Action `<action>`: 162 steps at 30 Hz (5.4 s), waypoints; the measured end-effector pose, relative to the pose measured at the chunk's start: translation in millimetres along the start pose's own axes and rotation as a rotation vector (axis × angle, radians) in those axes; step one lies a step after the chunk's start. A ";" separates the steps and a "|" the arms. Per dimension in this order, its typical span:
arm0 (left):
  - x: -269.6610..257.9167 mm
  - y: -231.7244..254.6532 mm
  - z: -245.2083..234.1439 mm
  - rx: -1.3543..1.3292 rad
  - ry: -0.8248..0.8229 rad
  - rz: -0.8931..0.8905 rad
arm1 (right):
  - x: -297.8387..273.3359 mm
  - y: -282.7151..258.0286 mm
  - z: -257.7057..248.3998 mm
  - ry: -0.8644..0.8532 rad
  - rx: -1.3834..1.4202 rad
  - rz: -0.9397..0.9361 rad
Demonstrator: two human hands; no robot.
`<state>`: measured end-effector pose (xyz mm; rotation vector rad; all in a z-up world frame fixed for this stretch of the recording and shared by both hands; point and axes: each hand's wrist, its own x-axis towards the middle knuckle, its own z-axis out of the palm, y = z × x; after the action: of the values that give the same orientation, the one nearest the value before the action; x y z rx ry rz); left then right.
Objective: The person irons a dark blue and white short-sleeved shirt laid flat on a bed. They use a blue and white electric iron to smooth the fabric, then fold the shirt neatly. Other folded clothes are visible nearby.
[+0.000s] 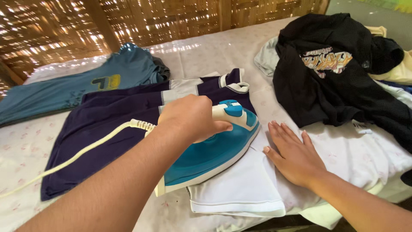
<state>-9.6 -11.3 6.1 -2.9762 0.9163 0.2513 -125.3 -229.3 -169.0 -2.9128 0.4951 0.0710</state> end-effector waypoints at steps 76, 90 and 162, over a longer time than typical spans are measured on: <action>-104.4 -84.3 -0.4 -0.124 -0.004 -0.501 | -8.6 -56.7 -33.1 -0.173 -0.075 -0.187; -89.7 -62.2 -15.6 -0.088 0.019 -0.368 | -21.0 -62.8 -12.5 -0.151 -0.101 -0.226; -51.3 -23.6 1.0 -0.082 0.022 -0.061 | 78.7 12.3 -14.2 -0.049 0.137 -0.083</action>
<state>-38.3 36.8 12.6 -3.0824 0.8352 0.2612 -55.0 -268.8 -163.4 -2.7862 0.3557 0.0928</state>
